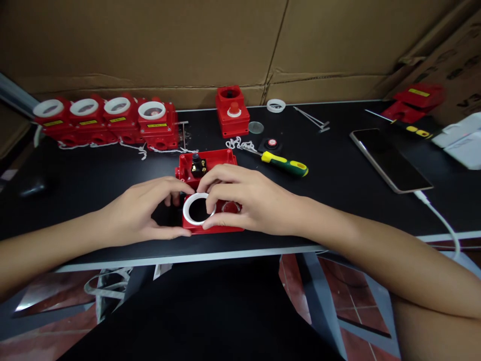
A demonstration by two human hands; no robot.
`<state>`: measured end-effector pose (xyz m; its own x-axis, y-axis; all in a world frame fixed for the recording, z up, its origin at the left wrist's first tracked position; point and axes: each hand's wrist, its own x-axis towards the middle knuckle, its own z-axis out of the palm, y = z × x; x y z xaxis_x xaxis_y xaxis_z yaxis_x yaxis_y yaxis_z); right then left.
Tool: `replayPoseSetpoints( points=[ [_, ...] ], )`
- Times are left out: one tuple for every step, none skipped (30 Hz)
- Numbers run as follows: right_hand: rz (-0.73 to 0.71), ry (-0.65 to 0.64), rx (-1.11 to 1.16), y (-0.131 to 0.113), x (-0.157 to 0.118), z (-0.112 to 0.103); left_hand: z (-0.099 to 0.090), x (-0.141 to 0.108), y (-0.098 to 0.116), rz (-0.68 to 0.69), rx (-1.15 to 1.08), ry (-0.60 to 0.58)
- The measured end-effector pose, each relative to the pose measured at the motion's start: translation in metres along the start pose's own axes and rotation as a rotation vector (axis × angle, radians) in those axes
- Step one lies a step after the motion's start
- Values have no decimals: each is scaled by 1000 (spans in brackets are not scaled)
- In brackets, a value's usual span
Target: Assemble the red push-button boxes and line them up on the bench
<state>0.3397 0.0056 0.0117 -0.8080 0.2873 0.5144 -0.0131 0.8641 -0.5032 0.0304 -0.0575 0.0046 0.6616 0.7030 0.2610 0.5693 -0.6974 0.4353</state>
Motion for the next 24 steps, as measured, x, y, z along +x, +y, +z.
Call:
replayPoseSetpoints(
  points=[
    [3, 0, 9, 0, 0, 0, 0, 0, 0, -5, -2, -3],
    [5, -1, 14, 0, 0, -1, 0, 0, 0, -9, -3, -6],
    [7, -1, 14, 0, 0, -1, 0, 0, 0, -15, -3, -10],
    [7, -3, 10, 0, 0, -1, 0, 0, 0, -21, -1, -14],
    [6, -4, 2, 0, 0, -1, 0, 0, 0, -26, 2, -18],
    [3, -5, -6, 0, 0, 0, 0, 0, 0, -27, 5, -19],
    [1, -7, -10, 1, 0, 0, 0, 0, 0, -26, 6, -19],
    [2, -8, -9, 1, 0, 0, 0, 0, 0, -25, 8, -19],
    [3, -10, -6, 2, -1, 1, 0, 0, 0, -23, 8, -18],
    [5, -11, -6, 2, -1, 1, 0, 0, 0, -21, 8, -15],
    [6, -12, -10, 2, -1, 1, 0, 0, 0, -21, 6, -13],
    [5, -13, -18, 2, -2, 1, 1, 0, 0, -24, 4, -13],
    [3, -14, -28, 2, -2, 1, 1, 0, 0, -27, 3, -15],
    [1, -16, -40, 2, -3, 1, 1, 0, 0, -29, 2, -15],
    [-2, -19, -51, 2, -3, 1, 1, 0, 0, -31, 2, -14],
    [-4, -24, -56, 2, -3, 1, 1, 0, -1, -30, 2, -12],
    [-4, -28, -55, 2, -3, 0, 2, 0, -1, -24, 3, -7],
    [-4, -30, -49, 1, -3, 0, 2, 0, -1, -16, 1, 0],
    [-2, -30, -37, 1, -3, 0, 2, 0, -1, -10, -2, 6],
    [0, -28, -23, 2, -3, 0, 2, 0, -1, -8, -3, 7],
    [3, -25, -9, 2, -3, -1, 2, 0, -1, -11, -4, 5],
    [8, -24, 2, 2, -3, -1, 1, 0, -1, -14, -5, 3],
    [11, -23, 10, 2, -3, -1, 1, 0, -1, -18, -6, 0],
    [13, -23, 11, 2, -3, -1, 1, 0, 0, -22, -8, -3]
  ],
)
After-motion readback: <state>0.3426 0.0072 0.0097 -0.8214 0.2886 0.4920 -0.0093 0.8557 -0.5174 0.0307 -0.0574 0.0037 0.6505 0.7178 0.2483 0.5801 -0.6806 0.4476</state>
